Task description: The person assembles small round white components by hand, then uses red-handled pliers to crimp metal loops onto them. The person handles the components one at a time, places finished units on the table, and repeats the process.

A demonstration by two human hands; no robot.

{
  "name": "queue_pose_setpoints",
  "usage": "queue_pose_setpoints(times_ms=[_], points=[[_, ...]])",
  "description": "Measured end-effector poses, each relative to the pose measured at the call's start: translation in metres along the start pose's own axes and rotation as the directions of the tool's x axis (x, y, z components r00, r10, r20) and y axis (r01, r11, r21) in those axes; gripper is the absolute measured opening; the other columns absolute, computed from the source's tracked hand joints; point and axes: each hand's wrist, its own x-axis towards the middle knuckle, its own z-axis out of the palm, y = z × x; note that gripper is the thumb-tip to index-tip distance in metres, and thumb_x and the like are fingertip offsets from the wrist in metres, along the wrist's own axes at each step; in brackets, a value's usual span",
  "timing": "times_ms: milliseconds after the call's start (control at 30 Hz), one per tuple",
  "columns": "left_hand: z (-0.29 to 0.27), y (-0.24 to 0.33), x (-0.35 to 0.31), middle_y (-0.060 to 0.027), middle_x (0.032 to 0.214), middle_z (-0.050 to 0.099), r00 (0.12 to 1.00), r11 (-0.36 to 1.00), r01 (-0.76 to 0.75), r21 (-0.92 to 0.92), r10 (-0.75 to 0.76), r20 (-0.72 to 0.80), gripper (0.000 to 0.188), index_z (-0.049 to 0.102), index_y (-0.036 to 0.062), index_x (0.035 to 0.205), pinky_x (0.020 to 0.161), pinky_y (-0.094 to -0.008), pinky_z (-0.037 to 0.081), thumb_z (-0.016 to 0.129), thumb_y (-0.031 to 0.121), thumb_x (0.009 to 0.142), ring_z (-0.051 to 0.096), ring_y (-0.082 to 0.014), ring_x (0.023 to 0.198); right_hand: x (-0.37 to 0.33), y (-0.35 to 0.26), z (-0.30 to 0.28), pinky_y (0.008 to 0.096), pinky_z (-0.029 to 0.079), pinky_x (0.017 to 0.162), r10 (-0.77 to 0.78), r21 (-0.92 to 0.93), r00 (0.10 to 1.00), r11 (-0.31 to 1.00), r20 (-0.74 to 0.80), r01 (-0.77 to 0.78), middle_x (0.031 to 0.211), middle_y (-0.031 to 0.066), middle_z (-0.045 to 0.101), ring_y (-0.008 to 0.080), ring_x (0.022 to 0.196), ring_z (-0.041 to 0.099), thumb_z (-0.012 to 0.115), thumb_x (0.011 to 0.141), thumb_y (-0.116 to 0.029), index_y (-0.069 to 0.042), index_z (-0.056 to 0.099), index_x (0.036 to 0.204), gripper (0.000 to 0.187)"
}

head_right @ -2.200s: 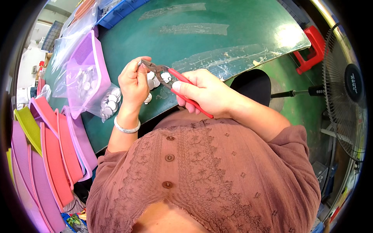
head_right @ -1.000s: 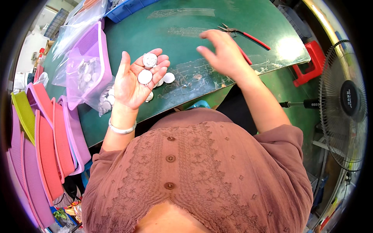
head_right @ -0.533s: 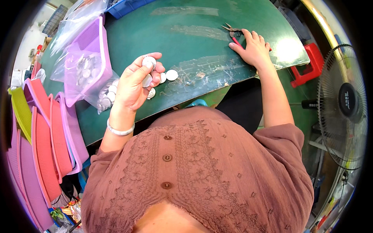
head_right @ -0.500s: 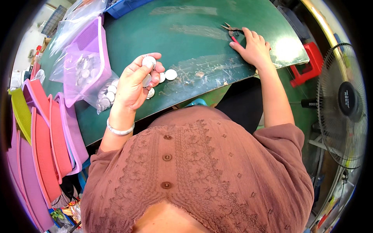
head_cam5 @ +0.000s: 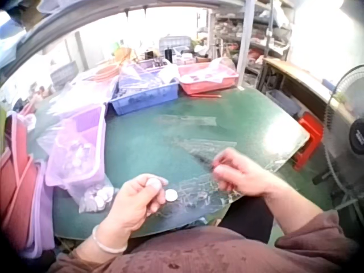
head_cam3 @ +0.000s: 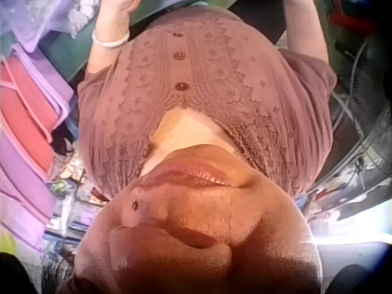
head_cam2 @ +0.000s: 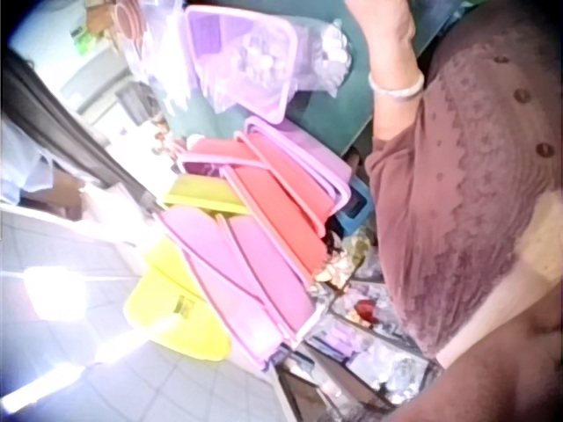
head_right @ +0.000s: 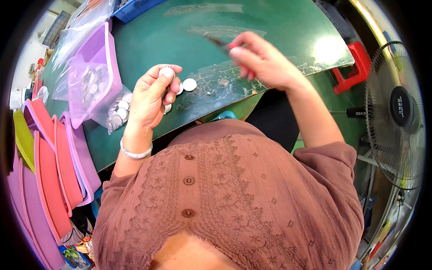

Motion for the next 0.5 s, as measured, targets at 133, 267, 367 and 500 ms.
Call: queue_pose_setpoints(times_ms=[133, 267, 367, 500], points=[[0.003, 0.001, 0.0, -0.0014, 0.066, 0.054, 1.0, 1.0, -0.02, 0.02, 0.021, -0.012, 0.017, 0.057, 0.0009, 0.094, 0.045, -0.0156, 0.033, 0.05, 0.016, 0.09, 0.043, -0.0052, 0.05, -0.001, -0.009, 0.026, 0.0212, 0.044, 0.056, 0.017, 0.126, 0.972, 0.991, 0.233, -0.047, 0.083, 0.0041, 0.054, 0.0087, 0.064, 0.053, 0.064, 0.079, -0.037, -0.002, 0.044, 0.105, 0.048], [0.002, 0.0, -0.003, -0.0007, 0.065, 0.053, 0.999, 0.999, -0.045, 0.017, 0.045, -0.011, 0.017, 0.058, 0.0008, 0.092, 0.044, -0.0152, 0.032, 0.05, 0.016, 0.09, 0.042, -0.005, 0.05, -0.003, -0.015, 0.035, 0.0209, 0.045, 0.057, 0.042, 0.089, 0.967, 0.994, 0.252, -0.067, 0.081, 0.0027, 0.054, 0.0081, 0.065, 0.053, 0.068, 0.076, -0.032, -0.001, 0.046, 0.103, 0.046], [0.001, 0.001, -0.003, -0.0005, 0.064, 0.053, 0.999, 0.998, -0.044, 0.045, 0.044, 0.007, 0.016, 0.058, 0.001, 0.091, 0.044, -0.0152, 0.031, 0.05, 0.016, 0.09, 0.042, -0.0048, 0.049, -0.004, -0.014, 0.04, 0.0215, 0.045, 0.06, 0.019, 0.056, 0.966, 0.998, 0.257, -0.035, 0.079, 0.0012, 0.053, 0.0072, 0.066, 0.052, 0.064, 0.079, -0.027, -0.001, 0.048, 0.101, 0.037], [-0.001, 0.0, -0.003, -0.0002, 0.064, 0.053, 1.0, 0.997, -0.024, 0.067, 0.023, 0.011, 0.017, 0.058, 0.0008, 0.091, 0.044, -0.0151, 0.031, 0.05, 0.016, 0.09, 0.041, -0.0045, 0.049, -0.005, -0.015, 0.042, 0.0216, 0.044, 0.06, 0.033, 0.011, 0.967, 0.999, 0.253, -0.037, 0.077, 0.0008, 0.052, 0.0068, 0.065, 0.051, 0.061, 0.082, -0.024, -0.001, 0.048, 0.099, 0.032]])
